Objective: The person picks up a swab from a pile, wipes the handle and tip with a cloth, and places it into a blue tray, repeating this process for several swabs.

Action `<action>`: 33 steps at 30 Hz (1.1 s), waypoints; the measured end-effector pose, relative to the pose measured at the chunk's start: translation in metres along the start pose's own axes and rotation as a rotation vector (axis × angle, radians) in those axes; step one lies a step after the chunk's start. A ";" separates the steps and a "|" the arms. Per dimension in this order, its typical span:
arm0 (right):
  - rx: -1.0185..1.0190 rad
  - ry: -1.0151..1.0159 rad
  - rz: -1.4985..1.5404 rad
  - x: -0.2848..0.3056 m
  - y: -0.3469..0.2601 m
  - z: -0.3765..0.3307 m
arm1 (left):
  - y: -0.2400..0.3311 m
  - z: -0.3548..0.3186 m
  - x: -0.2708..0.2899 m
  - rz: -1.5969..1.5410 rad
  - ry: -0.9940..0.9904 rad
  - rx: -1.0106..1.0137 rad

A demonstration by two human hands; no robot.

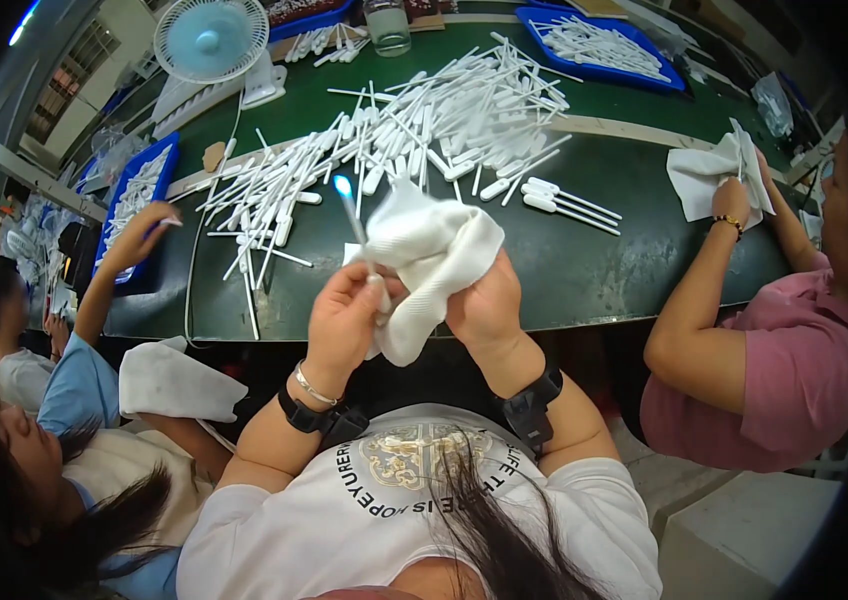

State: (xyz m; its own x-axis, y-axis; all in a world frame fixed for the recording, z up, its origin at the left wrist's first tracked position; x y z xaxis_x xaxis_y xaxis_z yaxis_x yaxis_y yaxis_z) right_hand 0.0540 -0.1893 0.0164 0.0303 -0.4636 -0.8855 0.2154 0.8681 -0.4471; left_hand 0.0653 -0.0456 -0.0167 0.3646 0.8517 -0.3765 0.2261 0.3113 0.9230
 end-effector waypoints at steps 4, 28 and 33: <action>-0.066 0.144 0.061 0.035 0.007 -0.008 | 0.014 0.015 0.003 0.025 0.067 -0.222; -0.085 0.029 -0.115 0.023 0.018 -0.016 | 0.032 0.002 -0.016 0.288 -0.121 0.031; -0.107 -0.051 -0.406 0.032 0.017 -0.022 | 0.022 0.008 -0.012 0.302 -0.144 0.058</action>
State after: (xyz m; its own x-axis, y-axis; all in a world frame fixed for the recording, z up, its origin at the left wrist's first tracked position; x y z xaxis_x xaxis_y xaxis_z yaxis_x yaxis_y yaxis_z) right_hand 0.0367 -0.1860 -0.0225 0.0127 -0.7777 -0.6285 0.1175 0.6254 -0.7714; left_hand 0.0734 -0.0525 0.0076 0.5460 0.8320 -0.0981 0.1384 0.0260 0.9900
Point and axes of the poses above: each hand's wrist, its own z-axis towards the middle knuckle, its own x-axis out of the back of the hand, y = z × x, the point moved 6 cm from there along z, towards the middle knuckle, and after that the axes turned 6 degrees about z, right-handed, at the moved point
